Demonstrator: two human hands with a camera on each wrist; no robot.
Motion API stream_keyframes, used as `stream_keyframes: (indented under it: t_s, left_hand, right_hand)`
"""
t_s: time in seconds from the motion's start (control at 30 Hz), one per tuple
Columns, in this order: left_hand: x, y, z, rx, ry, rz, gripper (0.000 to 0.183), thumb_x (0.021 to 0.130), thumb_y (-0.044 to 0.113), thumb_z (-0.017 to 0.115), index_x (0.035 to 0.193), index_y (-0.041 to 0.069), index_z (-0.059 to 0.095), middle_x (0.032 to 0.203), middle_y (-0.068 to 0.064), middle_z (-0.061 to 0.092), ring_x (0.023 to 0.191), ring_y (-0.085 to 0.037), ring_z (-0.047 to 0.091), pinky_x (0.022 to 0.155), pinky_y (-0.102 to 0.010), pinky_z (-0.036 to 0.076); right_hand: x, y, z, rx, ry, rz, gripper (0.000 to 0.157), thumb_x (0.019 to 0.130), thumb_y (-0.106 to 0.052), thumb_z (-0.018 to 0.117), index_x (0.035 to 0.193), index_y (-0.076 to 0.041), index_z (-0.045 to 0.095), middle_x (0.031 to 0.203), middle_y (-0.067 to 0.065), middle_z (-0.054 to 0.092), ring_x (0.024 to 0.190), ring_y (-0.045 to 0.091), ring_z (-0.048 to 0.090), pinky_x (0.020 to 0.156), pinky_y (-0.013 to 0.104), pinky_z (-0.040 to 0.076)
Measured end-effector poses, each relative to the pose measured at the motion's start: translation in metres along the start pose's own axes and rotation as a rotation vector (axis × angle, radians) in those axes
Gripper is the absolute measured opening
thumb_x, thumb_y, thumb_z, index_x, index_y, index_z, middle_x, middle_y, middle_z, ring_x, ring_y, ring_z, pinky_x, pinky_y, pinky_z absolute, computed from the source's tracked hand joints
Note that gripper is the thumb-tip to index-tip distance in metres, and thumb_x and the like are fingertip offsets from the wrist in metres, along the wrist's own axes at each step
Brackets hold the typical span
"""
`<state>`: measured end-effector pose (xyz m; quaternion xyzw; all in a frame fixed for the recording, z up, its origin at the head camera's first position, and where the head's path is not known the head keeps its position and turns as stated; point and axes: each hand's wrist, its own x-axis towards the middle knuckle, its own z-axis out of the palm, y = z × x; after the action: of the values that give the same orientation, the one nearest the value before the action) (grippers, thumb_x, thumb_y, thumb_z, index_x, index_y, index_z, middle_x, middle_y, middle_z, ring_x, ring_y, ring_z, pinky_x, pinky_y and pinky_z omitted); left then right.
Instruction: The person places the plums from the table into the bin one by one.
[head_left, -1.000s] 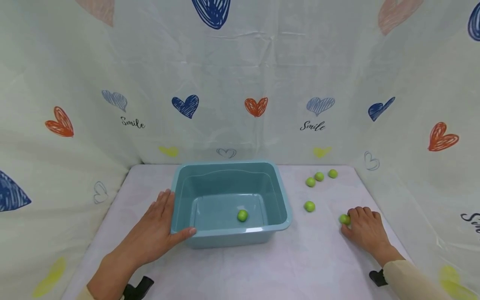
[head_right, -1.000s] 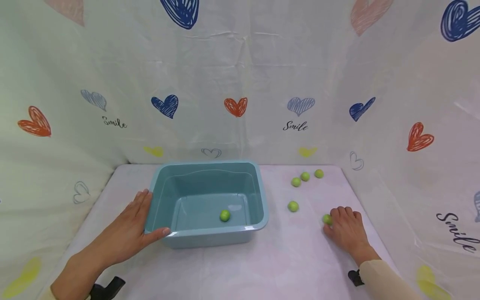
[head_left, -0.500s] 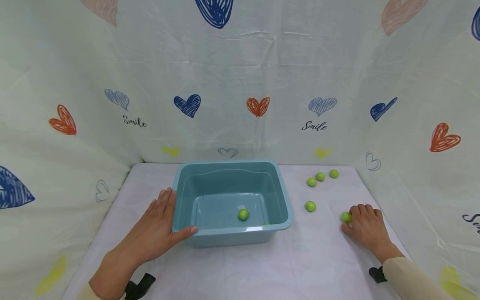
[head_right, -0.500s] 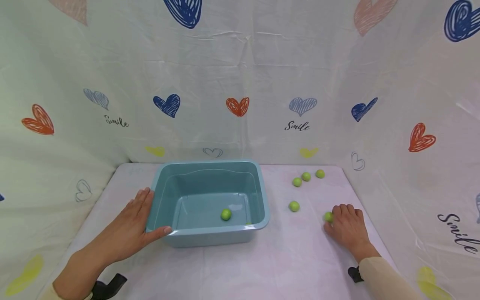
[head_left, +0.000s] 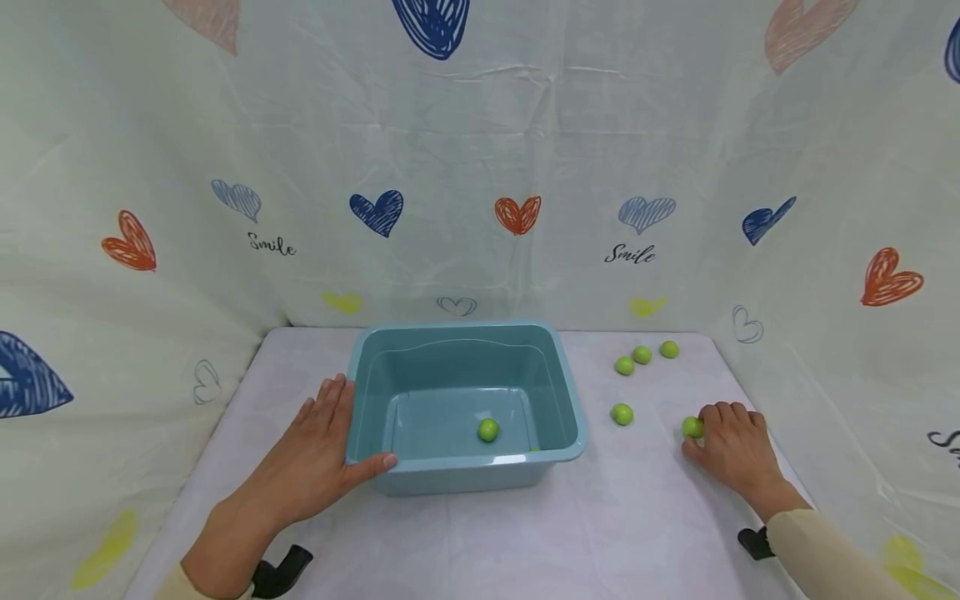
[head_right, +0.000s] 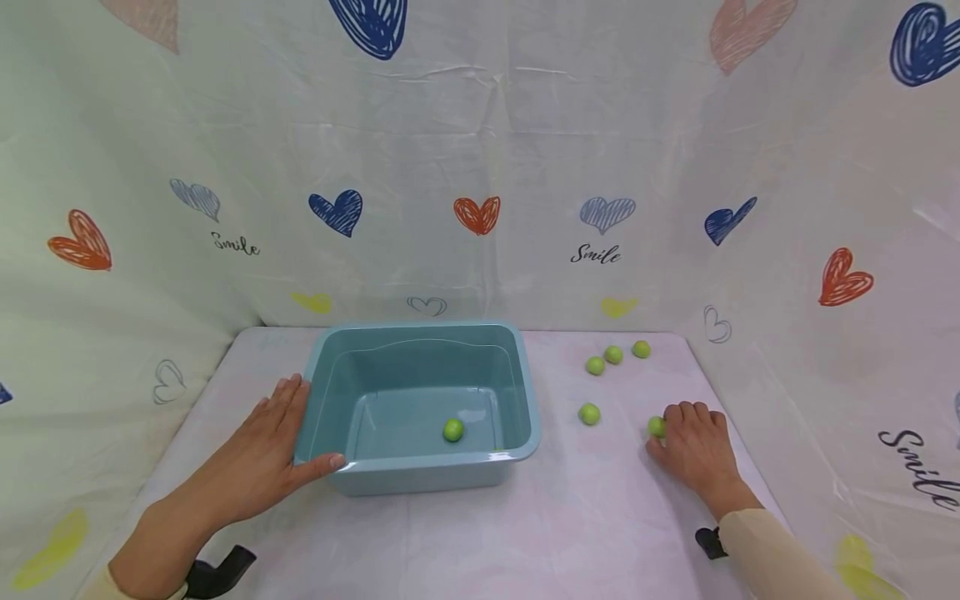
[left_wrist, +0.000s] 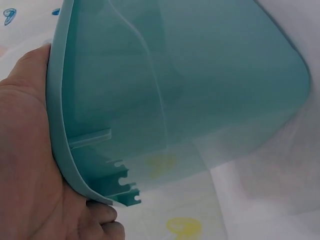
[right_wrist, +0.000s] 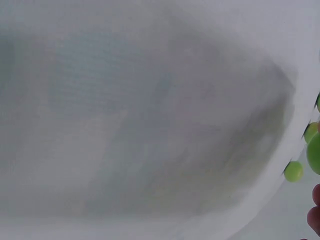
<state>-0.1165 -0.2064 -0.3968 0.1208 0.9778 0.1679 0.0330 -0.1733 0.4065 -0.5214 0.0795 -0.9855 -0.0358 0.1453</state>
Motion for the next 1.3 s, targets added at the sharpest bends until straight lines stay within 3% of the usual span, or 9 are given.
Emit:
stream_keyframes:
  t_s: [0.27,0.7,0.97,1.3]
  left_hand:
    - [0.0,0.0,0.0,0.012,-0.006,0.001,0.127,0.091,0.082,0.057,0.164,-0.011,0.013,0.173,-0.032,0.013,0.159,-0.052,0.016,0.124,-0.072,0.021]
    - [0.0,0.0,0.001,0.042,0.012,0.019,0.124,0.092,0.081,0.056,0.163,-0.012,0.015,0.172,-0.032,0.015,0.159,-0.052,0.017,0.125,-0.071,0.022]
    - [-0.001,-0.001,0.001,0.033,0.011,0.018,0.124,0.092,0.08,0.057,0.163,-0.012,0.015,0.172,-0.032,0.014,0.159,-0.052,0.017,0.124,-0.071,0.022]
    - [-0.001,0.0,0.002,0.005,-0.009,0.001,0.126,0.091,0.082,0.057,0.164,-0.011,0.012,0.173,-0.032,0.012,0.159,-0.052,0.017,0.124,-0.071,0.022]
  right_hand:
    - [0.012,-0.004,-0.005,-0.001,0.112,-0.082,0.044,0.074,-0.026,0.082,0.097,0.002,0.056,0.084,0.013,0.054,0.085,0.037,0.049,0.079,0.059,0.043]
    - [0.048,-0.037,-0.042,0.017,0.194,-0.188,0.04,0.075,-0.029,0.078,0.092,0.0,0.058,0.083,0.012,0.055,0.084,0.035,0.05,0.077,0.053,0.041]
    - [0.08,-0.077,-0.078,0.034,0.25,-0.272,0.034,0.079,-0.031,0.073,0.087,-0.003,0.055,0.08,0.009,0.051,0.081,0.032,0.046,0.082,0.055,0.044]
    - [0.11,-0.129,-0.115,0.068,0.292,-0.364,0.035,0.082,-0.035,0.074,0.089,-0.005,0.058,0.084,0.01,0.056,0.081,0.03,0.047,0.073,0.042,0.034]
